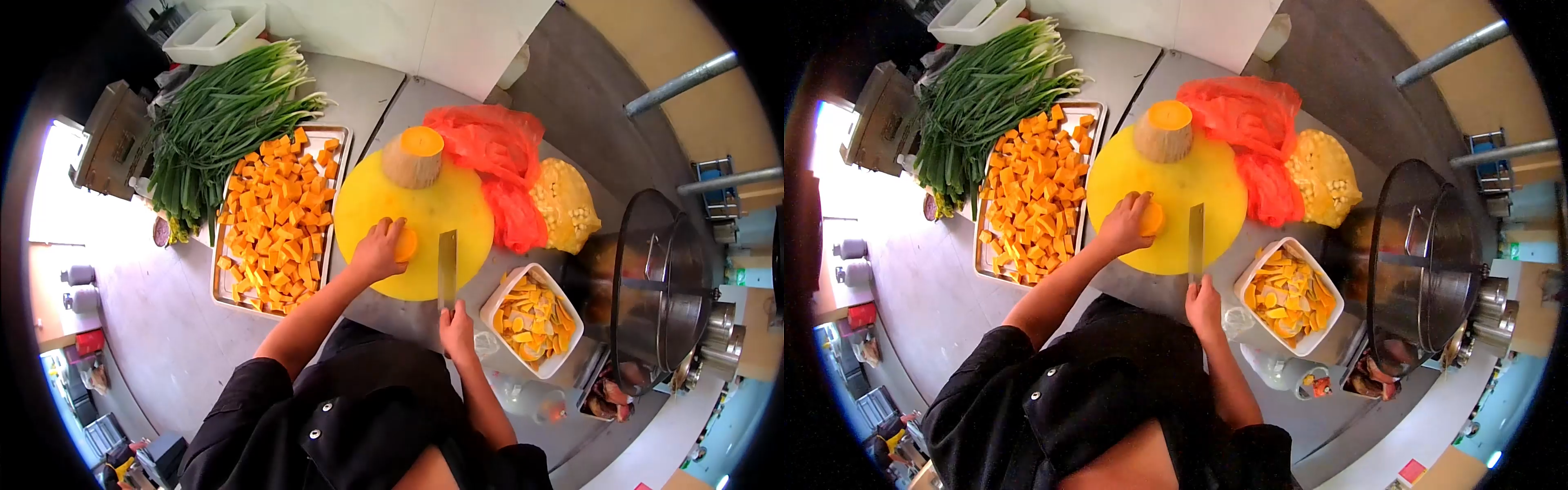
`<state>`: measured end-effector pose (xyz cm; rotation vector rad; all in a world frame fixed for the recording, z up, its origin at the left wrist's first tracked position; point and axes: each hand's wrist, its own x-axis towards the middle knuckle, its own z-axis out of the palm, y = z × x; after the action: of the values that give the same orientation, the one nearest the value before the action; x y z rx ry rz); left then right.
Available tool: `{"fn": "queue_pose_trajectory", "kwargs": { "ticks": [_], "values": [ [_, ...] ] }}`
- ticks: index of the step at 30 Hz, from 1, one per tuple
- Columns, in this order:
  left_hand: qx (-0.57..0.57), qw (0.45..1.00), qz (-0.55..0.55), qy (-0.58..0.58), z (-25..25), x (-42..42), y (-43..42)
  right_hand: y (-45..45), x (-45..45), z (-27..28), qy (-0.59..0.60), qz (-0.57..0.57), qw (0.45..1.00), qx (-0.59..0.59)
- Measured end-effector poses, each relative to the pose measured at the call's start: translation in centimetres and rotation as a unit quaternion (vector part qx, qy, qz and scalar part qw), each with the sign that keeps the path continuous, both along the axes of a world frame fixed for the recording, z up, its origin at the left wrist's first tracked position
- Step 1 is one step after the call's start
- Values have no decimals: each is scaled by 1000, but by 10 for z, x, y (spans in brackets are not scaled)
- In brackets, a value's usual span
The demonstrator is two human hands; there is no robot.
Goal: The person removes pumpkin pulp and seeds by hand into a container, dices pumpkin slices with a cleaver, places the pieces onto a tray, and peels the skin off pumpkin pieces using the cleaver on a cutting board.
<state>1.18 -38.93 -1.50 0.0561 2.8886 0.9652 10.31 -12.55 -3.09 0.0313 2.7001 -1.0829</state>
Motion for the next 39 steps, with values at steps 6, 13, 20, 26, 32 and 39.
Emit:
{"fn": "queue_pose_trajectory", "kwargs": {
  "ticks": [6,13,20,26,32,39],
  "values": [
    [44,986,12,159,14,17,-14,-18,-33,85,-14,77,996,52],
    [21,986,-8,166,11,13,-2,-67,-44,144,10,201,970,133],
    [56,980,4,189,8,10,-5,-66,-53,164,-73,210,959,176],
    [78,977,-16,198,-4,5,-12,-86,-81,51,-66,180,970,149],
    [85,978,-4,192,-4,14,-9,-81,-66,-14,12,135,988,70],
    [119,966,9,228,-11,24,-18,-86,-68,46,63,90,994,-19]
  ]
}}
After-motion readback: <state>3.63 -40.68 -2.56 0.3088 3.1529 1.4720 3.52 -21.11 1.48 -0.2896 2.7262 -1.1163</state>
